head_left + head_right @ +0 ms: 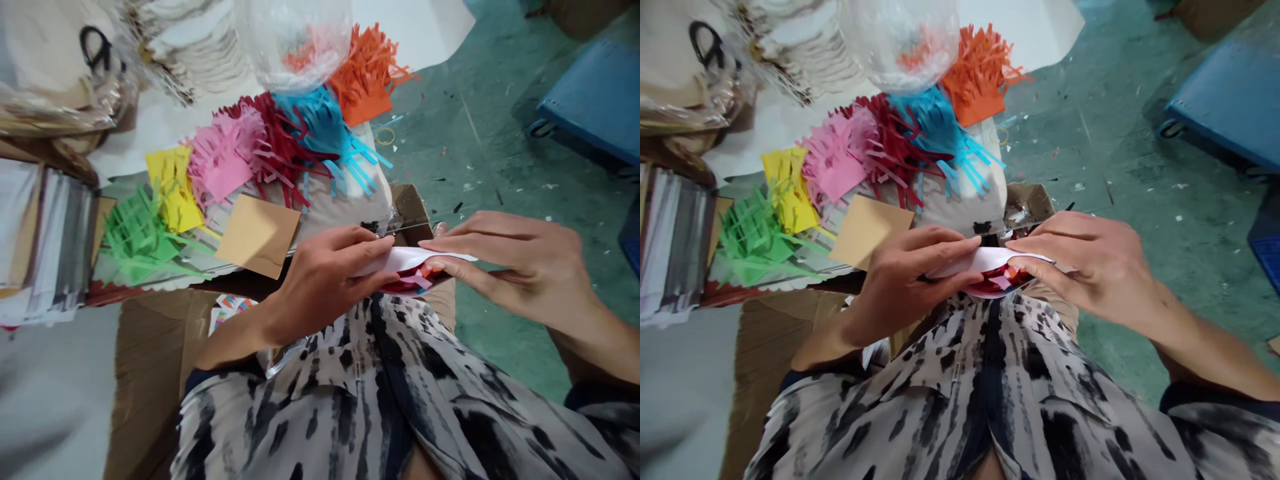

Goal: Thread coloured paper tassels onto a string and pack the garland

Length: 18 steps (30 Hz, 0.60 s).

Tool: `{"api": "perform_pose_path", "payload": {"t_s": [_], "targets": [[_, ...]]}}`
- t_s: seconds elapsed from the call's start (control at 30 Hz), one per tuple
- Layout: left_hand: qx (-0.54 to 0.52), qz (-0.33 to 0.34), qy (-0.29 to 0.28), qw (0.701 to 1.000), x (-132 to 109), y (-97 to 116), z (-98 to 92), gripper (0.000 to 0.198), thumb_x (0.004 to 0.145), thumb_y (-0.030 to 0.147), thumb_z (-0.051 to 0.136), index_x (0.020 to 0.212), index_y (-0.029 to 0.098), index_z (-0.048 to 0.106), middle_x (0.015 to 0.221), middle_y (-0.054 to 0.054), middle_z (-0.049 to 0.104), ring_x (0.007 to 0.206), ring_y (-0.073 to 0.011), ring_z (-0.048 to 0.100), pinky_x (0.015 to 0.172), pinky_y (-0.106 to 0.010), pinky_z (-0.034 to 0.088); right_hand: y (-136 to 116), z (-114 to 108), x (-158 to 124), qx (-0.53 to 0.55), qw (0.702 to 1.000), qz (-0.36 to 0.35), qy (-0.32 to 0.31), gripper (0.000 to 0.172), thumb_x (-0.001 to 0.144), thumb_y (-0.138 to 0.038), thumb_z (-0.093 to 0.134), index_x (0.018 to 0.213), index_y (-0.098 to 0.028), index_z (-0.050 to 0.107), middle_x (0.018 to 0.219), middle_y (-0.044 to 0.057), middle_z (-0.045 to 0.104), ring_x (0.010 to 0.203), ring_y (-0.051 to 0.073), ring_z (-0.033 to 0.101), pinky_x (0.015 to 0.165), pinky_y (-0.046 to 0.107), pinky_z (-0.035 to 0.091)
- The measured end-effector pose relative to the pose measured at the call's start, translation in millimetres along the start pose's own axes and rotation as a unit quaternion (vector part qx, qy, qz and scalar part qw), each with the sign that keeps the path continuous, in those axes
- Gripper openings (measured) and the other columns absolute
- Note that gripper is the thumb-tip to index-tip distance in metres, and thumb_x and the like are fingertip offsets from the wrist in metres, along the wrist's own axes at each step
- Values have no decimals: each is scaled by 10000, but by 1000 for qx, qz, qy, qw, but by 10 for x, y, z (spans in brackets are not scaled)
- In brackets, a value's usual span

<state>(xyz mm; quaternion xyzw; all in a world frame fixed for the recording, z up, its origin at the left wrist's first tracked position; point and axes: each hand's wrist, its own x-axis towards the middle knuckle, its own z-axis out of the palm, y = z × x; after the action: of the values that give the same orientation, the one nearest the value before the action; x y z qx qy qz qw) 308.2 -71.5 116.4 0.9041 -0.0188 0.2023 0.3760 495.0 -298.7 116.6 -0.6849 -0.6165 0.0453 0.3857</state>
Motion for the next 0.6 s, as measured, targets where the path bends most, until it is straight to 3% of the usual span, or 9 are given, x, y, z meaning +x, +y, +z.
{"api": "perform_pose_path", "payload": {"t_s": [0.13,0.23,0.33,0.6], "targets": [[19,41,40,998,55,45,-25,331,946,342,868,1272,300,832,1101,-53,842,975,-170,788,900,-288,658,-91,-111,7,-42,998,-29,38,634,956,-176,833,1523,-428,704,1088,18,841,858,222,786,741,401,609],[11,80,55,995,150,62,-78,340,935,346,880,1271,327,831,1123,-36,840,983,-171,785,951,-313,658,-144,-199,49,-79,994,-50,60,681,948,-145,830,1545,-438,682,1113,22,853,863,238,794,752,426,620],[-7,92,53,994,272,91,-146,313,927,328,890,1236,311,844,1124,-41,838,983,-168,783,944,-301,647,-182,-282,126,-81,991,-72,84,673,923,-103,843,1504,-420,722,1093,28,850,857,228,783,746,422,611],[-70,11,54,996,384,122,-248,290,860,375,949,1125,275,886,1030,-57,849,899,-164,788,813,-258,628,-188,-339,260,-49,993,-56,88,448,927,-108,834,1302,-354,840,1050,7,842,853,179,762,683,358,568]]}}
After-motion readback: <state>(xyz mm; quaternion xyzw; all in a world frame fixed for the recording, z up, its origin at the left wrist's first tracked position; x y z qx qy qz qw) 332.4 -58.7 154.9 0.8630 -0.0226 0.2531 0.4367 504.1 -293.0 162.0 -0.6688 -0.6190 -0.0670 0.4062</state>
